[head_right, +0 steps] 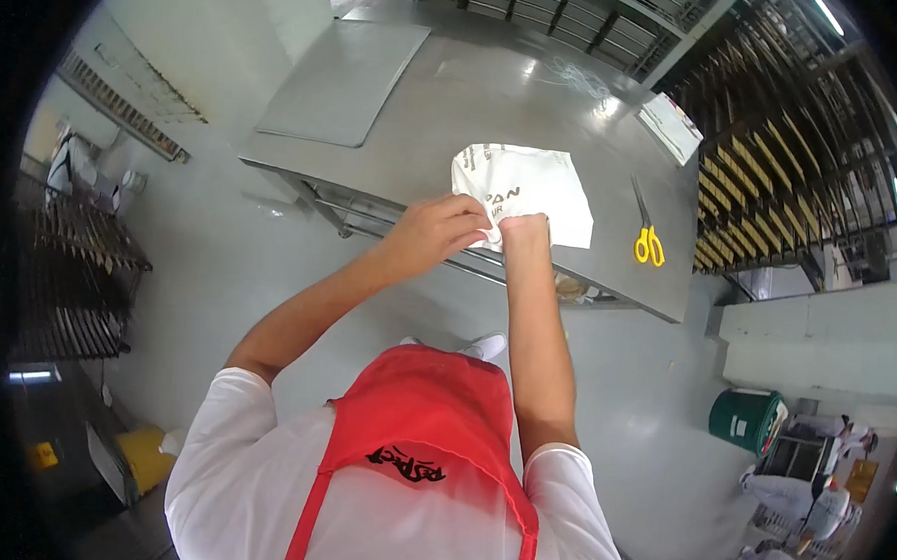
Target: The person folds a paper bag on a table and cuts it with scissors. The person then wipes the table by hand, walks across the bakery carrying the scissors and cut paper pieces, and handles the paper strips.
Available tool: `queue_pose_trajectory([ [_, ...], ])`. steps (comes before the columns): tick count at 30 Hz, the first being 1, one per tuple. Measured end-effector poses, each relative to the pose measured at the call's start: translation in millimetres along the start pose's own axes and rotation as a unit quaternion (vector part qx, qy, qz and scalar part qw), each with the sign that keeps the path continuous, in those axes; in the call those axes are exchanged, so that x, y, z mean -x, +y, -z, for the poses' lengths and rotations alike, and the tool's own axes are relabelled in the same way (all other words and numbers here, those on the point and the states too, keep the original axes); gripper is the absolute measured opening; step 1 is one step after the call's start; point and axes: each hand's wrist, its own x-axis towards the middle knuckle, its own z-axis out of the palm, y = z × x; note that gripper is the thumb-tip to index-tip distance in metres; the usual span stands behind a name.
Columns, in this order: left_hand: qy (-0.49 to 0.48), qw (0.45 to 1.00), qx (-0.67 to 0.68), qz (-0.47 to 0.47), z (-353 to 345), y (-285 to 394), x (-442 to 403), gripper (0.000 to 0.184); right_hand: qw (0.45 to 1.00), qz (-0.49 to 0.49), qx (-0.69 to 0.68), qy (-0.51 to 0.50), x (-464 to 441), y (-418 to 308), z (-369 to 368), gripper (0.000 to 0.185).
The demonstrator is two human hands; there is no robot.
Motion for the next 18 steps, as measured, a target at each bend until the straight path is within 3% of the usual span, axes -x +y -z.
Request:
queue_pose_trajectory([
  [1, -0.004, 1.0, 0.004, -0.005, -0.4, -0.7, -0.3, 0.012, 0.999, 0.007, 0.012, 0.046, 5.8, -0.5, -5.6, 0.03],
  [5, -0.017, 0.996, -0.054, -0.068, -1.6, -2.8, 0.1, 0.014, 0.999, 0.025, -0.003, 0.028, 1.4, -0.2, 5.1, 0.029],
  [8, -0.026, 0.994, -0.047, -0.095, 7.0, -10.0, -2.7, 0.013, 0.999, 0.037, 0.011, -0.005, -8.0, -1.3, 24.8, 0.027],
  [10, -0.034, 0.994, -0.017, -0.099, 18.9, -14.7, -4.1, 0.012, 0.99, 0.011, -0.041, -0.134, -7.1, -5.5, 33.8, 0.026],
  [13, -0.068, 0.992, 0.005, -0.104, 37.1, -17.9, -2.1, 0.01, 0.995, 0.033, 0.0, -0.094, -1.4, -3.5, 31.3, 0.027],
  [15, -0.187, 0.982, 0.01, -0.034, 43.0, -13.3, -0.4, 0.011, 0.997, 0.054, 0.001, -0.05, 12.5, 2.3, 13.4, 0.027],
  [16, -0.189, 0.981, 0.01, -0.034, 43.1, -9.0, 1.1, 0.011, 0.997, 0.072, 0.005, -0.007, 17.4, 4.6, 7.5, 0.027],
  [18, -0.193, 0.981, 0.019, 0.019, 43.2, 1.4, 5.1, 0.012, 0.997, 0.066, 0.001, -0.032, 14.0, 6.4, 6.0, 0.027],
])
